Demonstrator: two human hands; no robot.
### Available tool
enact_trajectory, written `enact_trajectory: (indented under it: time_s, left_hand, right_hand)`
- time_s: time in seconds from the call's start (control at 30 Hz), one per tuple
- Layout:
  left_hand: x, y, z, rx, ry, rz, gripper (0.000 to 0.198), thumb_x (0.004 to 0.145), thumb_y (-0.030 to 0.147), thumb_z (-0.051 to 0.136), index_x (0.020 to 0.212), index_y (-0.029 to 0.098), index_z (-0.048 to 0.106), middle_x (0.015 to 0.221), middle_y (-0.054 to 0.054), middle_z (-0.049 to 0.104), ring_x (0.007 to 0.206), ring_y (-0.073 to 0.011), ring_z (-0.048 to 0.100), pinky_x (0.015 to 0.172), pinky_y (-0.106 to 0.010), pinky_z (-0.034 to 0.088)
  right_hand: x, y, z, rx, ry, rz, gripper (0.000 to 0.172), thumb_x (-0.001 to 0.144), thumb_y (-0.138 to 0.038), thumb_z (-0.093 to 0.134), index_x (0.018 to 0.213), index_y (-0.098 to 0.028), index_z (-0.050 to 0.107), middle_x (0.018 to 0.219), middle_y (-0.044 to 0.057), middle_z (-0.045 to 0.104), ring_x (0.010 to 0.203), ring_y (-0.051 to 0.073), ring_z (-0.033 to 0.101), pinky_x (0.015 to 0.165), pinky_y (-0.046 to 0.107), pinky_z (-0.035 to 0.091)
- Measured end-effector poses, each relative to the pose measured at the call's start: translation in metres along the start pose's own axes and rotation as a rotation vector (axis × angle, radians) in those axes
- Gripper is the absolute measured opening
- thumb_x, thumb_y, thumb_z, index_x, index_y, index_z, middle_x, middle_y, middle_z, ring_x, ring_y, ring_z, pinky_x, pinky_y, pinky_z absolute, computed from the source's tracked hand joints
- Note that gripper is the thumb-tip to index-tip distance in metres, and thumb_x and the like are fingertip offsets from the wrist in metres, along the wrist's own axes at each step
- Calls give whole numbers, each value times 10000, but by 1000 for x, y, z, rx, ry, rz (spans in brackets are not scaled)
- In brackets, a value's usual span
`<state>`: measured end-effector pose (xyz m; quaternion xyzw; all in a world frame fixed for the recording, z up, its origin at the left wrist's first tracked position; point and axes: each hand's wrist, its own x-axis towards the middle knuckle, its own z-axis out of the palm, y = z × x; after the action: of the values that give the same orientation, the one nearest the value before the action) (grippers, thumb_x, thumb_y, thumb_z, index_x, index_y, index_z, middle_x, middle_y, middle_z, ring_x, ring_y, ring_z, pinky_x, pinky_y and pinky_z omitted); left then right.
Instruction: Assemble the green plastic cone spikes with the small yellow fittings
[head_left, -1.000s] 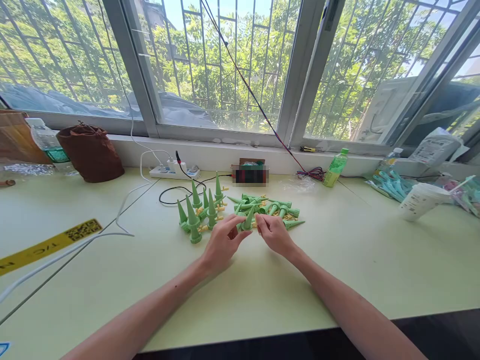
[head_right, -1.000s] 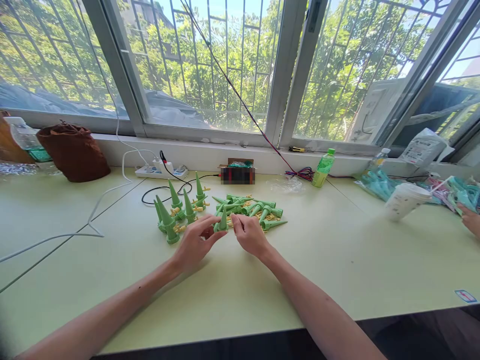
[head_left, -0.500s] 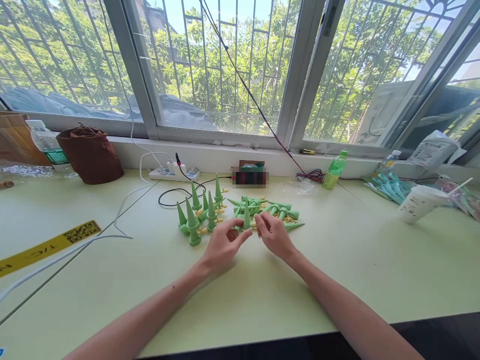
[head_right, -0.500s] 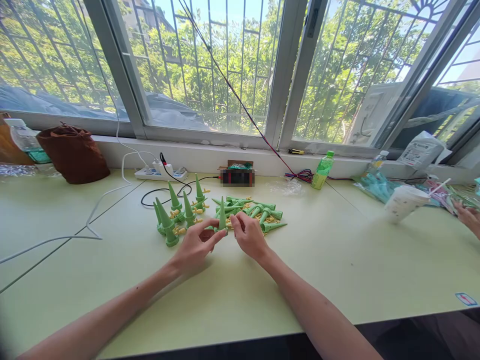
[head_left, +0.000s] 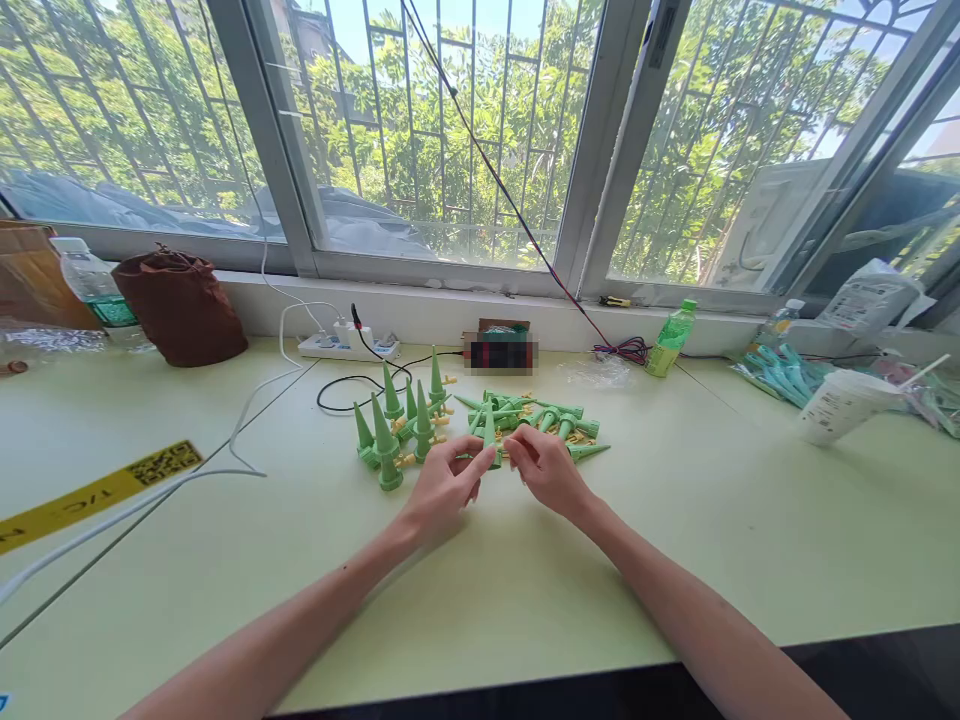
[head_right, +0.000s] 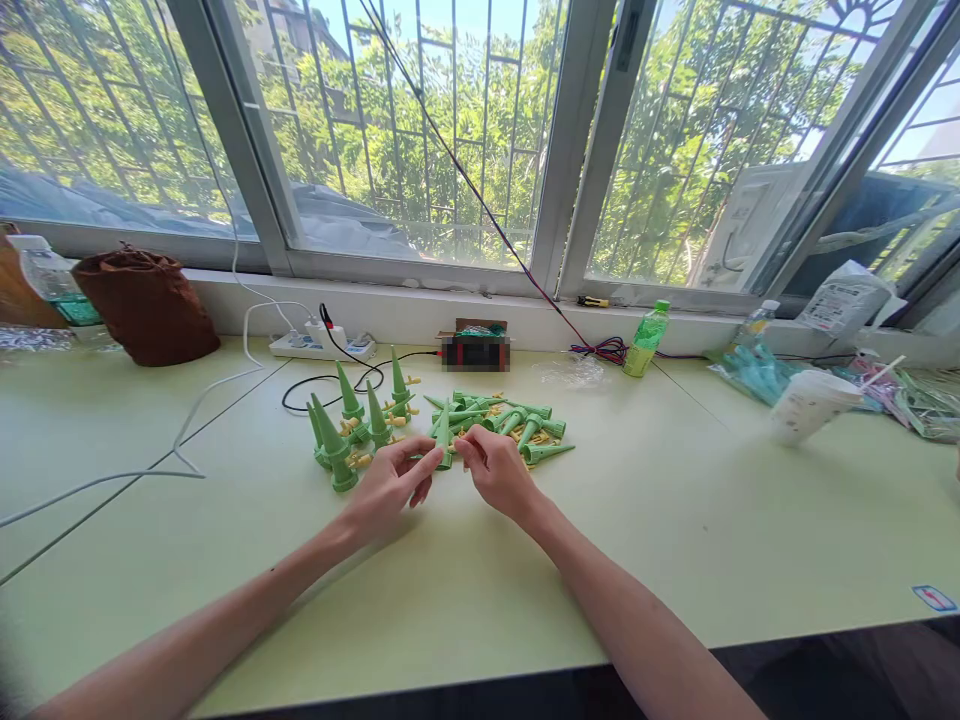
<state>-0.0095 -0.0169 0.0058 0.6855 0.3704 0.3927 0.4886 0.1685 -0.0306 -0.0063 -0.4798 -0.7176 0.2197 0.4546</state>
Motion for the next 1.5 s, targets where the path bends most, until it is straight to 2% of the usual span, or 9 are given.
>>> enact_trajectory:
  time_s: [0.13,0.37,0.57,0.77,0.83,0.93,1.0,1.23,1.5]
  left_hand:
    - [1,0,0,-4,0,1,314,808,476,631,773,168,575,494,57,469,417,-79,440,419,-203,323]
    - [1,-3,0,1,12,5,333,799,463,652,935,172,566,502,69,483,407,-75,435,399,-195,337]
    - [3,-13,0,-2,-20,23,378,810,450,652,1062,178,576,462,78,486,385,-84,439,386,-196,366]
    - [3,-13,0,-2,14,32,406,808,442,660,1110,180,589,480,69,497,394,-93,465,373,-197,389]
    - [3,-12,0,13,29,28,419,815,450,650,1137,194,572,543,56,537,402,-86,478,380,-196,403]
    - [2,-10,1,15,60,50,395,840,477,607,1138,225,543,844,-8,631,425,-65,519,370,-197,408]
    - [3,-9,2,-1,84,62,369,860,495,567,1112,228,525,975,-31,613,426,-57,529,351,-198,397]
    - [5,-9,2,-66,14,27,338,918,516,455,1042,202,475,663,39,561,372,-71,468,342,-189,351]
    - [5,-6,2,-127,-44,5,319,910,496,488,1036,205,460,670,41,572,396,-74,493,378,-192,367]
  right_hand:
    - [0,2,1,-18,1,-11,361,968,-452,387,698,-216,427,538,-34,474,496,120,411,528,248,346]
    - [0,5,4,-78,43,-35,400,975,-436,374,643,-214,355,521,-53,364,488,107,307,502,248,269]
    - [1,1,6,-52,49,-12,434,979,-432,365,626,-197,460,531,-26,470,475,103,395,520,241,314]
    - [1,-1,7,-4,44,30,441,976,-446,369,627,-197,472,483,-36,416,473,111,398,508,241,308]
    - [1,0,7,2,68,28,432,973,-452,377,631,-199,446,498,-41,405,477,107,376,503,242,293]
    - [1,3,6,-1,112,12,423,973,-452,386,633,-202,400,529,-44,394,490,101,345,501,245,273]
    - [2,5,5,-9,125,5,413,976,-445,386,641,-202,394,540,-44,393,497,102,338,505,247,270]
    - [0,5,4,-70,51,-74,375,985,-382,382,660,-198,422,567,-35,446,524,107,368,547,246,295]
    - [-2,8,7,-53,50,-59,356,980,-380,385,671,-203,404,555,-49,401,516,104,337,535,239,281]
